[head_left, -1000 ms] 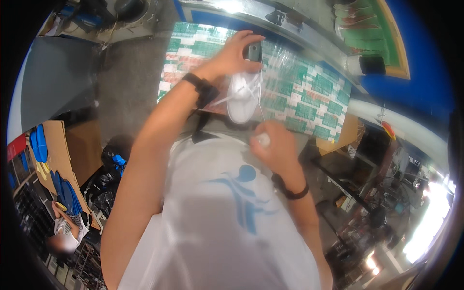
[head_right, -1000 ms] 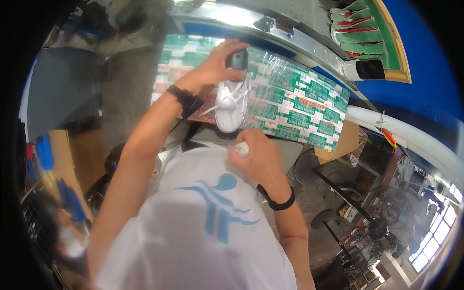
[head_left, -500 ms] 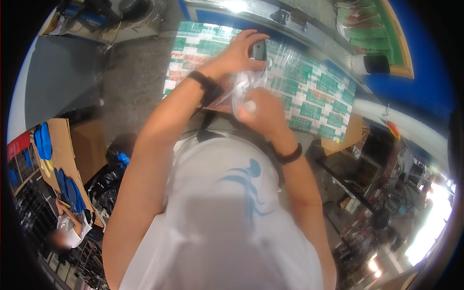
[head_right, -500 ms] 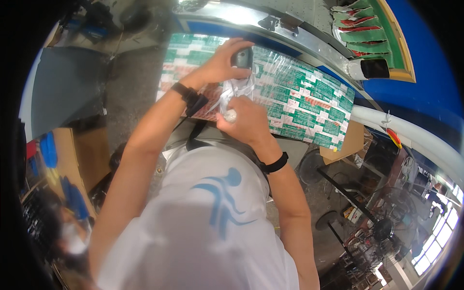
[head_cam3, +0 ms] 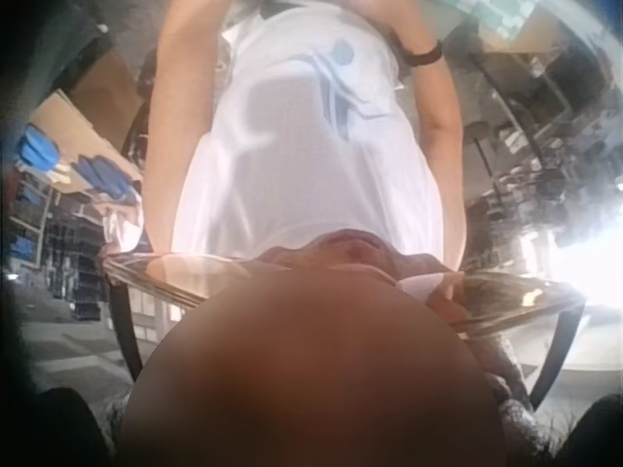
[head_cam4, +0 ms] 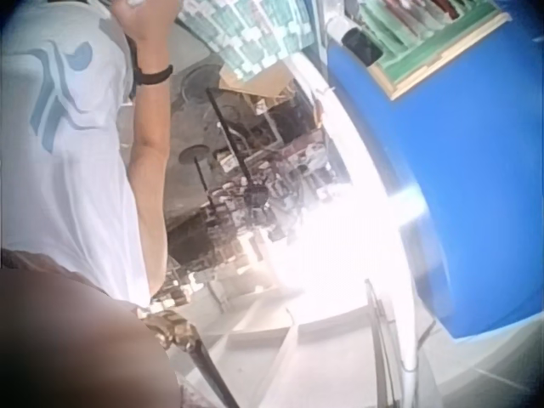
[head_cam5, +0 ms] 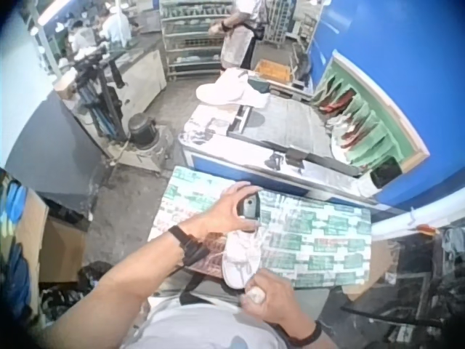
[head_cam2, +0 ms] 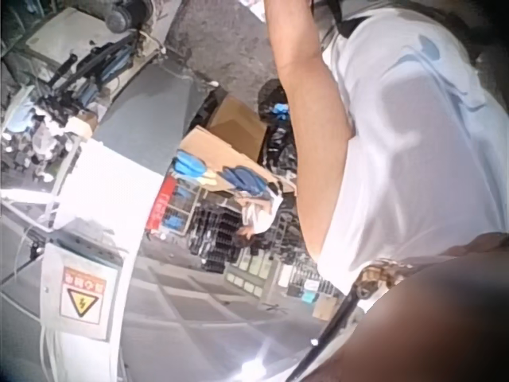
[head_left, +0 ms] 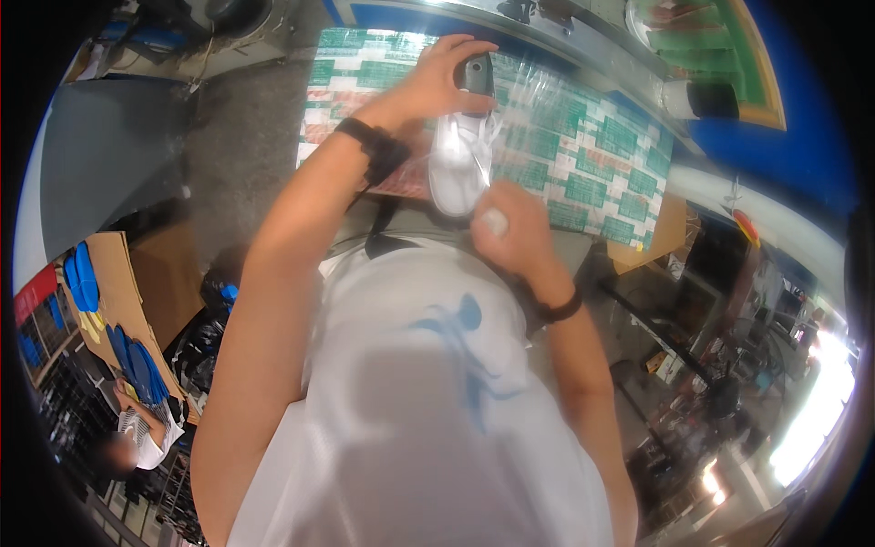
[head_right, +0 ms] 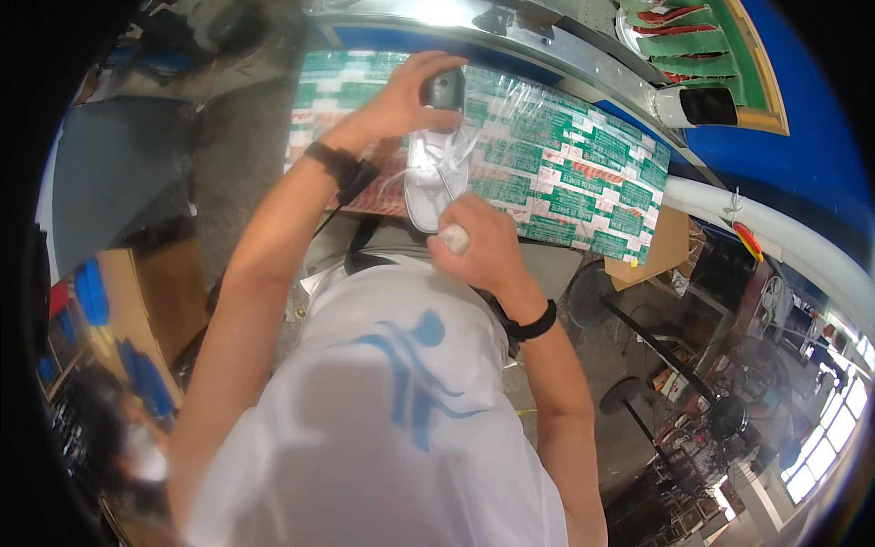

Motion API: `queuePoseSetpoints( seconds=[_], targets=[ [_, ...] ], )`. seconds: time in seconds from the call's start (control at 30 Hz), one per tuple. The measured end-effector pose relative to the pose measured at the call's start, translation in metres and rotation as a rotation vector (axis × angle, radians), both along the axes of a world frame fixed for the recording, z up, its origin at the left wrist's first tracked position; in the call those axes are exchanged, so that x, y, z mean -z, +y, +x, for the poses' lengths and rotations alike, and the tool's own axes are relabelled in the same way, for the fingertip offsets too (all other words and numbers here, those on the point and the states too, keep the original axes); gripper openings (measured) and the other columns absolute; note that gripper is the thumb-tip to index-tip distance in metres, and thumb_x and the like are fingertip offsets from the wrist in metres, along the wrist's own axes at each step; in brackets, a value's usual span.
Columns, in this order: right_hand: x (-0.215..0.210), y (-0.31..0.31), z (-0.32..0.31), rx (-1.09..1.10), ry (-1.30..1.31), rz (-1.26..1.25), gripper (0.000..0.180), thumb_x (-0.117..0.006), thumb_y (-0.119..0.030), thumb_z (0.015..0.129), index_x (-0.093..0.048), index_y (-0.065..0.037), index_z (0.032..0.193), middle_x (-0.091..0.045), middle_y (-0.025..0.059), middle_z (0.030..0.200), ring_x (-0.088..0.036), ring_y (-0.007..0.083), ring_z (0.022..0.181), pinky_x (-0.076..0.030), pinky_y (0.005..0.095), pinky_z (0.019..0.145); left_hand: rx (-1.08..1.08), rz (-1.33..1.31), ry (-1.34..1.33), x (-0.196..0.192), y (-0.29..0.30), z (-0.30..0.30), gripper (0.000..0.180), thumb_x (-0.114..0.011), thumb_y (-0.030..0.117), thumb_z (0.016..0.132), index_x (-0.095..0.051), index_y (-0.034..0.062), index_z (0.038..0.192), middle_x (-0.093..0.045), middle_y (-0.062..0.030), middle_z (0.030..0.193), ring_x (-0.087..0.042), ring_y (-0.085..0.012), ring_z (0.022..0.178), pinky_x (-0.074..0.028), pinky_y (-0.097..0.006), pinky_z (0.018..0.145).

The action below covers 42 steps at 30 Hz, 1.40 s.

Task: Apply clear plastic protective seal to the outside of white sneakers using a heat sealer or wrapping station.

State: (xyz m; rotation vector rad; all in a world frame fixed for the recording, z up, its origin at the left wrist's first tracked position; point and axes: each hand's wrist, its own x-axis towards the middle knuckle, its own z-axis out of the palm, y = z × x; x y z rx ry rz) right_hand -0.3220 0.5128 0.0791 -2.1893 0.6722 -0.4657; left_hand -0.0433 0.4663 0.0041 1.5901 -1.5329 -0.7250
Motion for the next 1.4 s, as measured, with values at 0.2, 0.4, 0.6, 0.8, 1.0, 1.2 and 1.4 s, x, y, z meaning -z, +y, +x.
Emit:
queuePoseSetpoints(
  seconds=[0.2, 0.4, 0.6, 0.8, 1.0, 1.2, 1.4],
  targets=[
    [0.02, -0.004, 0.037, 0.017, 0.061, -0.184, 0.033, -0.09, -0.033, 0.079, -0.068, -0.009, 0.087, -0.067, 0.0108, 0.086, -0.069, 0.0359, 0.075, -0.055, 0.0465, 0.065, 0.006, 0.016, 0.059, -0.001, 0.002, -0.003, 0.089, -0.096, 0.037, 0.082, -0.059, 0.0213, 0.162, -0.043, -0.0225, 0.171, -0.041, -0.0442, 0.159, -0.039, -0.054, 0.13],
    [0.024, 0.012, 0.03, 0.046, 0.085, -0.157, 0.035, -0.089, -0.038, 0.079, -0.068, -0.011, 0.088, -0.067, 0.0101, 0.087, -0.069, 0.0351, 0.074, -0.054, 0.0476, 0.064, 0.008, -0.001, 0.072, -0.002, 0.0, 0.0, 0.092, -0.099, 0.037, 0.077, -0.062, 0.0228, 0.16, -0.042, -0.0215, 0.171, -0.039, -0.0463, 0.159, -0.04, -0.055, 0.129],
    [0.02, 0.007, 0.013, 0.033, 0.019, -0.008, 0.033, -0.088, -0.037, 0.082, -0.068, -0.011, 0.088, -0.068, 0.0108, 0.089, -0.069, 0.0362, 0.074, -0.054, 0.0482, 0.065, 0.031, -0.082, 0.116, 0.001, -0.003, 0.003, 0.089, -0.099, 0.036, 0.076, -0.065, 0.0204, 0.157, -0.046, -0.0214, 0.168, -0.045, -0.0438, 0.156, -0.041, -0.053, 0.129],
    [0.034, 0.006, 0.06, 0.04, -0.01, -0.116, 0.034, -0.088, -0.036, 0.081, -0.069, -0.009, 0.086, -0.068, 0.0123, 0.088, -0.069, 0.0373, 0.075, -0.054, 0.0484, 0.064, 0.043, -0.026, 0.055, -0.005, -0.008, -0.003, 0.088, -0.095, 0.035, 0.083, -0.059, 0.0219, 0.163, -0.044, -0.0224, 0.172, -0.041, -0.0425, 0.16, -0.035, -0.054, 0.132],
    [0.007, 0.017, 0.011, -0.006, 0.011, -0.014, 0.031, -0.088, -0.033, 0.079, -0.069, -0.01, 0.086, -0.066, 0.0117, 0.088, -0.069, 0.0368, 0.076, -0.053, 0.0479, 0.065, 0.075, -0.008, 0.099, -0.003, -0.003, 0.004, 0.088, -0.094, 0.034, 0.084, -0.058, 0.0226, 0.164, -0.043, -0.0213, 0.173, -0.039, -0.0416, 0.162, -0.038, -0.053, 0.131],
    [0.026, 0.009, 0.005, 0.116, -0.114, 0.078, 0.025, -0.085, -0.027, 0.082, -0.07, -0.009, 0.09, -0.068, 0.0132, 0.09, -0.068, 0.0381, 0.079, -0.053, 0.0486, 0.07, 0.075, -0.002, 0.138, 0.001, -0.006, 0.006, 0.092, -0.099, 0.031, 0.078, -0.061, 0.0233, 0.162, -0.044, -0.0211, 0.172, -0.043, -0.041, 0.159, -0.039, -0.051, 0.13],
    [0.029, -0.005, 0.013, 0.297, -0.124, 0.225, 0.026, -0.079, -0.03, 0.089, -0.07, -0.006, 0.09, -0.07, 0.0157, 0.093, -0.068, 0.0398, 0.085, -0.054, 0.0481, 0.075, 0.096, 0.006, 0.114, 0.003, -0.006, 0.007, 0.089, -0.094, 0.034, 0.085, -0.057, 0.0236, 0.165, -0.042, -0.018, 0.174, -0.036, -0.0383, 0.165, -0.034, -0.053, 0.133]
  ],
)
